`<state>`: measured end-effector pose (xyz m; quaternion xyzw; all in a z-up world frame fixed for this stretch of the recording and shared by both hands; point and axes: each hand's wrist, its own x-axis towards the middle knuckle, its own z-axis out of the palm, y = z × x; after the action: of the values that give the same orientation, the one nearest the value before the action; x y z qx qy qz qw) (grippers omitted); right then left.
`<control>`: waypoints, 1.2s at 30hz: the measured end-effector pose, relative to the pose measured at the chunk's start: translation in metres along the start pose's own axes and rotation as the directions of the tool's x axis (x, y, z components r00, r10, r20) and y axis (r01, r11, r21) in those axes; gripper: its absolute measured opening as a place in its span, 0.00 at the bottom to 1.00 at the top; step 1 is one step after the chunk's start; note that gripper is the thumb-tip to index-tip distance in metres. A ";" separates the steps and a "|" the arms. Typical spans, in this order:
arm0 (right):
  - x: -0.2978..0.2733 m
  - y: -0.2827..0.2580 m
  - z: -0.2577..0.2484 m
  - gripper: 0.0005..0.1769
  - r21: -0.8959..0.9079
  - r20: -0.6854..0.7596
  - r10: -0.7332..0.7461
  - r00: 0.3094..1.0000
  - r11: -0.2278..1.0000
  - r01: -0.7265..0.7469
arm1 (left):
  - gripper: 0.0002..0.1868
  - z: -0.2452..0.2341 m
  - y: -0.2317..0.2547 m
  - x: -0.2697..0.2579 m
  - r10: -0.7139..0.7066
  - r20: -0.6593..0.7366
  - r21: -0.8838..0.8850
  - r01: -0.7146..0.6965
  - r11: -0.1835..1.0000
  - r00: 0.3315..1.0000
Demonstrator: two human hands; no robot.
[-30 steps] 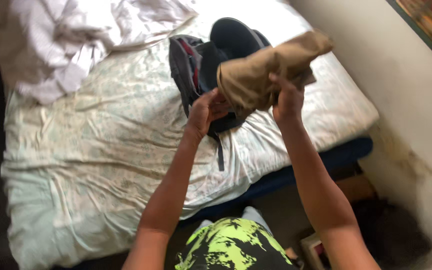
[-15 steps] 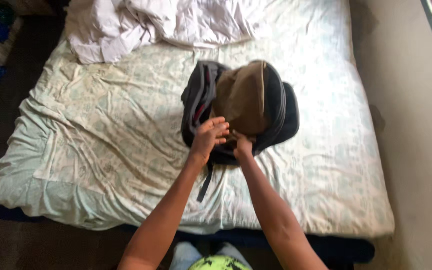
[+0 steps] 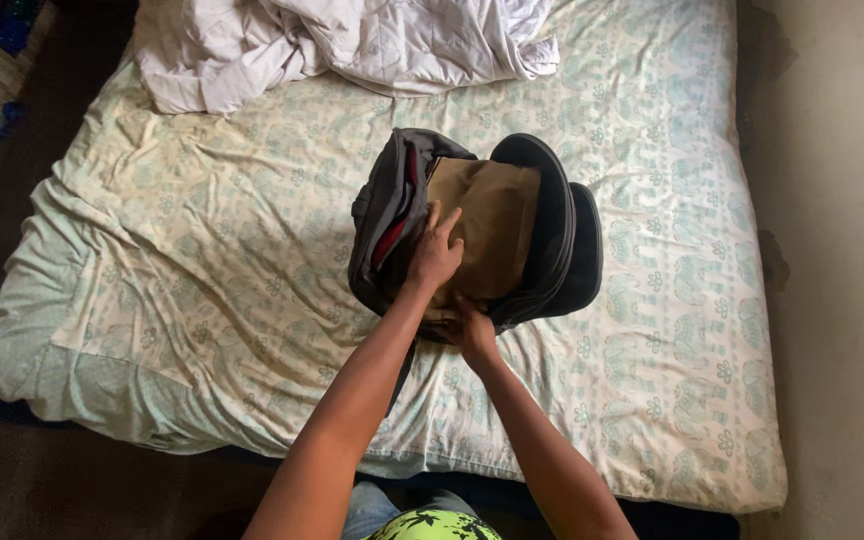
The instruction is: The person repeatedly walks from a wardrobe to a bed, picks up folded clothes including jeans and shirts, and places them into a backpack. The person then zips the backpack closed.
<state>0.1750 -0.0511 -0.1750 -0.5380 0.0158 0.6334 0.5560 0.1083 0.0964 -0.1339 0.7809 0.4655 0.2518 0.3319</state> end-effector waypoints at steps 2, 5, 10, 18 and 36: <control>-0.021 -0.026 -0.005 0.19 -0.256 -0.036 0.011 0.999 0.966 -0.020 | 0.38 0.004 0.004 0.009 -0.065 0.070 0.024 0.063 0.998 0.995; -0.053 -0.086 -0.002 0.19 -0.669 0.042 -0.092 0.995 0.737 0.096 | 0.41 -0.001 0.020 0.023 -0.255 0.208 0.091 0.241 0.966 0.944; -0.016 -0.162 0.033 0.16 -0.550 0.333 -0.787 0.520 0.286 0.785 | 0.41 0.018 0.002 0.016 -0.136 0.024 0.242 0.126 0.962 0.990; 0.182 -0.105 -0.012 0.31 -0.805 0.593 -0.617 0.517 -0.463 0.370 | 0.31 0.075 -0.052 -0.002 0.062 -0.227 0.301 0.009 0.954 0.972; 0.118 -0.097 0.034 0.34 -0.845 0.488 -0.690 0.534 -0.220 0.488 | 0.17 -0.037 0.032 0.026 0.015 -0.253 -0.076 -0.035 0.996 0.967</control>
<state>0.2457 0.0885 -0.1870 -0.7368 -0.5930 0.0936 0.3111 0.1119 0.1193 -0.0838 0.7343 0.4836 0.3719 0.2977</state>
